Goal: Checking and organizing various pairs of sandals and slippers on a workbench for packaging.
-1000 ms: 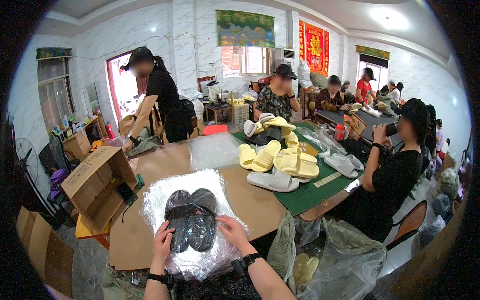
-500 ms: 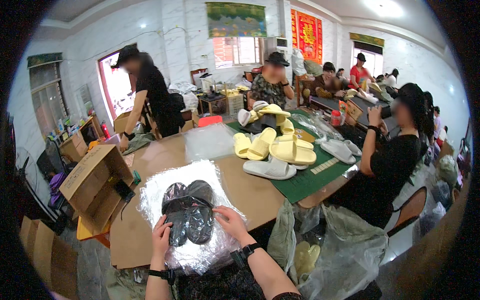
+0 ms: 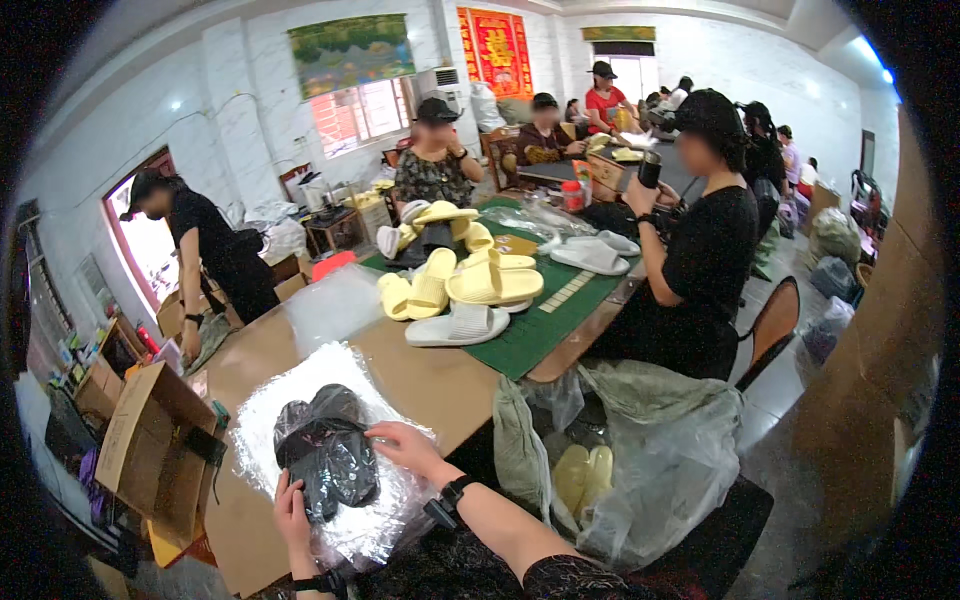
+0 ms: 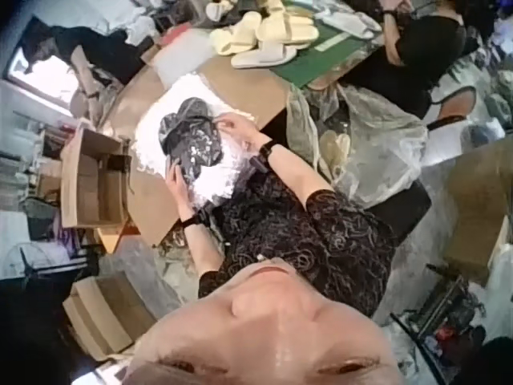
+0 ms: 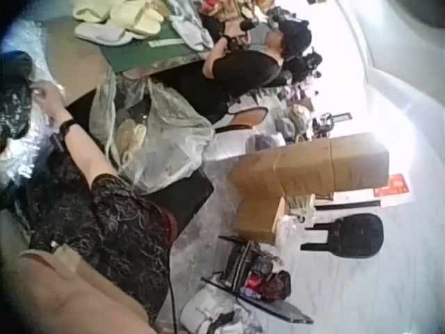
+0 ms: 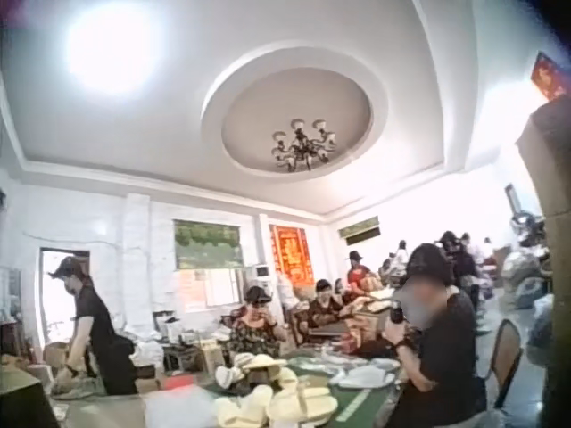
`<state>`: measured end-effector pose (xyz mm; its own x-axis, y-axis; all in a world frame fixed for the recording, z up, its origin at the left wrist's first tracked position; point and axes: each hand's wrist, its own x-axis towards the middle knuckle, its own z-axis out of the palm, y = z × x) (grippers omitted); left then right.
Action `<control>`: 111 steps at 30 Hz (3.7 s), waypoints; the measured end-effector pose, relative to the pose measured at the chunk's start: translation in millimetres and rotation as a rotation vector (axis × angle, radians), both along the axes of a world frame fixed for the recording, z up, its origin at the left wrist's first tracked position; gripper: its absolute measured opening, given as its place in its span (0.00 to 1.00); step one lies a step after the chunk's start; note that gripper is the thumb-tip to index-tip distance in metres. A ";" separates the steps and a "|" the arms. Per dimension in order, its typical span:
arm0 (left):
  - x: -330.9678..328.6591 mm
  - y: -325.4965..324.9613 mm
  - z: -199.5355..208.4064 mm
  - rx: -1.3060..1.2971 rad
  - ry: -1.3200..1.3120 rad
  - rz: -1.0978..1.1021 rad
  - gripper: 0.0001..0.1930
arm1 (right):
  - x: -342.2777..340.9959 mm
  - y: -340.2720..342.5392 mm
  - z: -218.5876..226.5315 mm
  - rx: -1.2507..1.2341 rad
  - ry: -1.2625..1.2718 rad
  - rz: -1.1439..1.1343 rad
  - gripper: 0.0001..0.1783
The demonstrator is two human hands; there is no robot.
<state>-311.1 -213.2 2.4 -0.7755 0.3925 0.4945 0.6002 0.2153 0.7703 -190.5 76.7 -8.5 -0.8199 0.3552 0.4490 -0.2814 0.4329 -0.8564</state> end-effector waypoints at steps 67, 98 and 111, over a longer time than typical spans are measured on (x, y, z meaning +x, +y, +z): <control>-0.2 -4.0 2.3 -0.013 -0.031 0.008 0.12 | -3.1 -1.7 -3.1 0.033 -0.006 -0.042 0.17; -1.1 -6.1 1.2 0.022 0.002 0.022 0.11 | -4.1 -4.4 -0.3 0.047 0.021 -0.052 0.16; -2.9 -8.7 1.2 0.004 0.004 0.004 0.12 | -4.1 -7.3 0.6 -0.001 0.007 -0.038 0.16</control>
